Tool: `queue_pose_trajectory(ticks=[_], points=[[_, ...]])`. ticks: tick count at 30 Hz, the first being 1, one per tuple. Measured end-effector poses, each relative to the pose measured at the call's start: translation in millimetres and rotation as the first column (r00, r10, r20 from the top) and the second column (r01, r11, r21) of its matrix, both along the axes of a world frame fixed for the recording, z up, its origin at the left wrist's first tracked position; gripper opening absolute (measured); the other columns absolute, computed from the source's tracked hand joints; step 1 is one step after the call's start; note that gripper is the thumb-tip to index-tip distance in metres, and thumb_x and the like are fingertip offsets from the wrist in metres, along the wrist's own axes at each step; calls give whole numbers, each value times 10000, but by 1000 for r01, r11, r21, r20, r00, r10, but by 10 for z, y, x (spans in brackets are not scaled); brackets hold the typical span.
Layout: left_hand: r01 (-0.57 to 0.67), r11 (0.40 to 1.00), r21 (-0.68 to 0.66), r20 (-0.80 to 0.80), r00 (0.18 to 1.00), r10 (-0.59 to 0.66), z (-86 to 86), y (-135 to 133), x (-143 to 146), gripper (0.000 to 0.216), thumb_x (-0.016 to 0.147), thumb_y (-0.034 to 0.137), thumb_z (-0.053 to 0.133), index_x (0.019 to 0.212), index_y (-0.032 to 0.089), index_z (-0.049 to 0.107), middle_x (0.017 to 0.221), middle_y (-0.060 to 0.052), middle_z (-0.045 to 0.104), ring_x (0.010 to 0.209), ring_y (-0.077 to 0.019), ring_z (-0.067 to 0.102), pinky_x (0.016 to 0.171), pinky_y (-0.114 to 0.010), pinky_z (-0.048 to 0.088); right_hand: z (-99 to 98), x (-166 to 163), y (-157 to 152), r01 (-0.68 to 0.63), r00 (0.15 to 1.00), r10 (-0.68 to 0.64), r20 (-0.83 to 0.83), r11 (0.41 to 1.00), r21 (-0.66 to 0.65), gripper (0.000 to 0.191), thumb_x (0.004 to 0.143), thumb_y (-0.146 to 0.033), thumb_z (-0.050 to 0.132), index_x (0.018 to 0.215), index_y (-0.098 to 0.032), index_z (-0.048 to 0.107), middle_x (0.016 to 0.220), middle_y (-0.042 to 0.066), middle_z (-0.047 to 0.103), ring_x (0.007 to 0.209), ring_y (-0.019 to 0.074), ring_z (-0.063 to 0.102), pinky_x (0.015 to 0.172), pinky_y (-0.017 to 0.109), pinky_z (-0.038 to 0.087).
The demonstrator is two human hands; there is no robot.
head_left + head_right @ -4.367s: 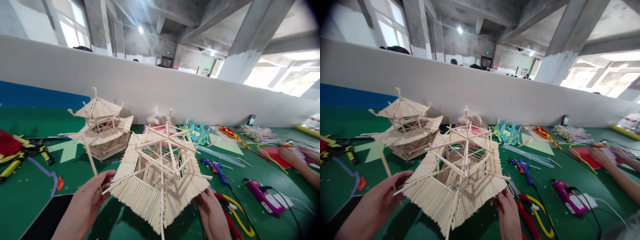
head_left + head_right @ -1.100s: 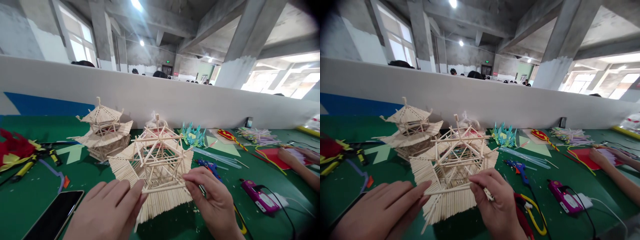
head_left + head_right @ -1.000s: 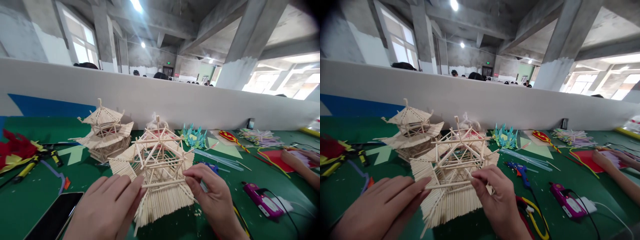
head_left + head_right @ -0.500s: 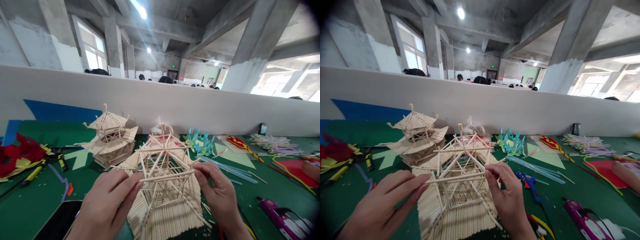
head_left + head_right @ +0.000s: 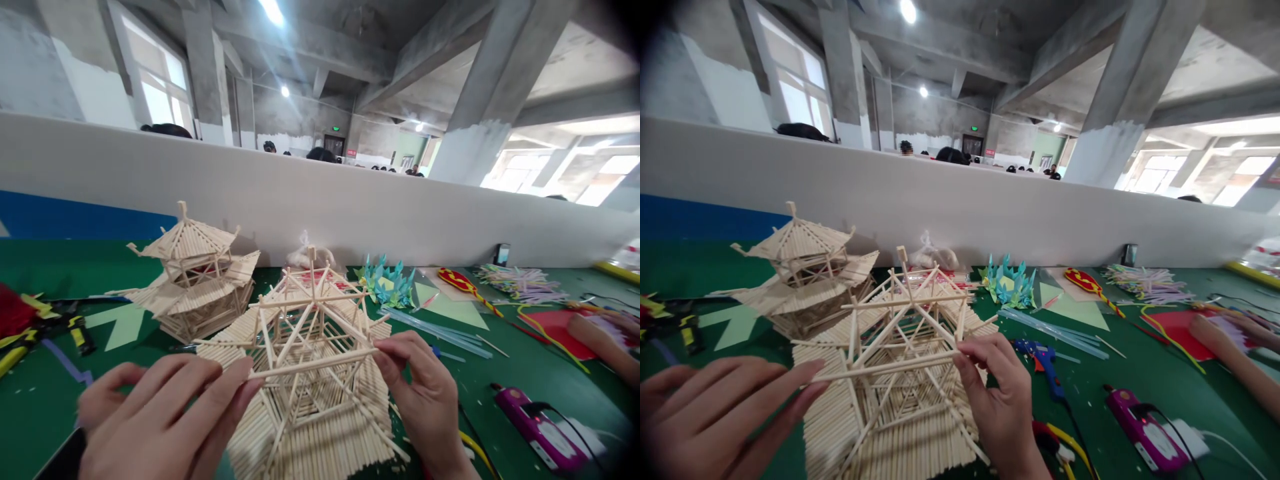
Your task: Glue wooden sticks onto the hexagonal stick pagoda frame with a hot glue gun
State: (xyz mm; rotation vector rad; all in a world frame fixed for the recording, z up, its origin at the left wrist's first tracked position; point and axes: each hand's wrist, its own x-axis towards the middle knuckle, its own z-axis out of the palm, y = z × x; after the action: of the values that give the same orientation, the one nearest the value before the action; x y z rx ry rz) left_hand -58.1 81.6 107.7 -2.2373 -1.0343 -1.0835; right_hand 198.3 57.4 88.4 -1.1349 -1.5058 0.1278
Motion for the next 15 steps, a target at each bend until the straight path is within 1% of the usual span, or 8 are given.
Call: queue_pose_trajectory(ticks=[2, 4, 7, 9, 12, 15], points=[[-21, 997, 69, -65, 998, 25, -67, 14, -28, 208, 832, 290, 464, 985, 233, 594, 726, -62, 600, 794, -300, 539, 637, -373, 318, -20, -8, 1, 6, 1000, -6, -3, 1000, 22, 133, 776, -131, 598, 854, -233, 631, 759, 3, 587, 677, 130, 543, 561, 227, 437], [-6, 996, 94, -108, 994, 16, -134, 21, -46, 265, 844, 253, 422, 1061, 214, 571, 793, -89, 605, 827, -318, 537, 681, -415, 327, -34, -16, 7, 5, 1000, -5, 0, 999, 38, 148, 773, -117, 596, 863, -228, 634, 761, 8, 592, 683, 135, 549, 562, 233, 440], [49, 997, 64, -112, 993, -41, -206, 29, -60, 314, 829, 180, 440, 1124, 196, 546, 815, -93, 608, 761, -274, 544, 713, -443, 339, -43, -16, 22, 1, 1000, -1, 1, 999, 46, 162, 775, -107, 591, 876, -228, 630, 763, 5, 586, 688, 130, 543, 567, 229, 436], [67, 997, 36, -94, 994, -64, -236, 41, -71, 327, 820, 199, 472, 1139, 200, 543, 791, -84, 613, 733, -261, 544, 699, -436, 350, -40, -4, 32, 3, 1000, -3, -15, 999, 32, 165, 779, -117, 590, 894, -232, 621, 785, 2, 579, 685, 122, 536, 570, 226, 433], [45, 999, 31, -88, 995, -43, -271, 65, -98, 321, 828, 269, 468, 1133, 211, 552, 765, -78, 610, 716, -266, 540, 660, -417, 352, -28, 24, 47, -18, 999, 18, -44, 1000, -3, 186, 798, -142, 573, 947, -247, 611, 847, 8, 577, 754, 131, 548, 620, 235, 443], [28, 998, 65, -94, 995, -22, -300, 88, -128, 318, 839, 291, 441, 1128, 221, 555, 745, -68, 597, 703, -262, 537, 648, -406, 351, -17, 41, 66, -54, 997, 52, -51, 998, -41, 218, 829, -153, 530, 1002, -257, 613, 892, 20, 580, 853, 150, 556, 711, 260, 449]])
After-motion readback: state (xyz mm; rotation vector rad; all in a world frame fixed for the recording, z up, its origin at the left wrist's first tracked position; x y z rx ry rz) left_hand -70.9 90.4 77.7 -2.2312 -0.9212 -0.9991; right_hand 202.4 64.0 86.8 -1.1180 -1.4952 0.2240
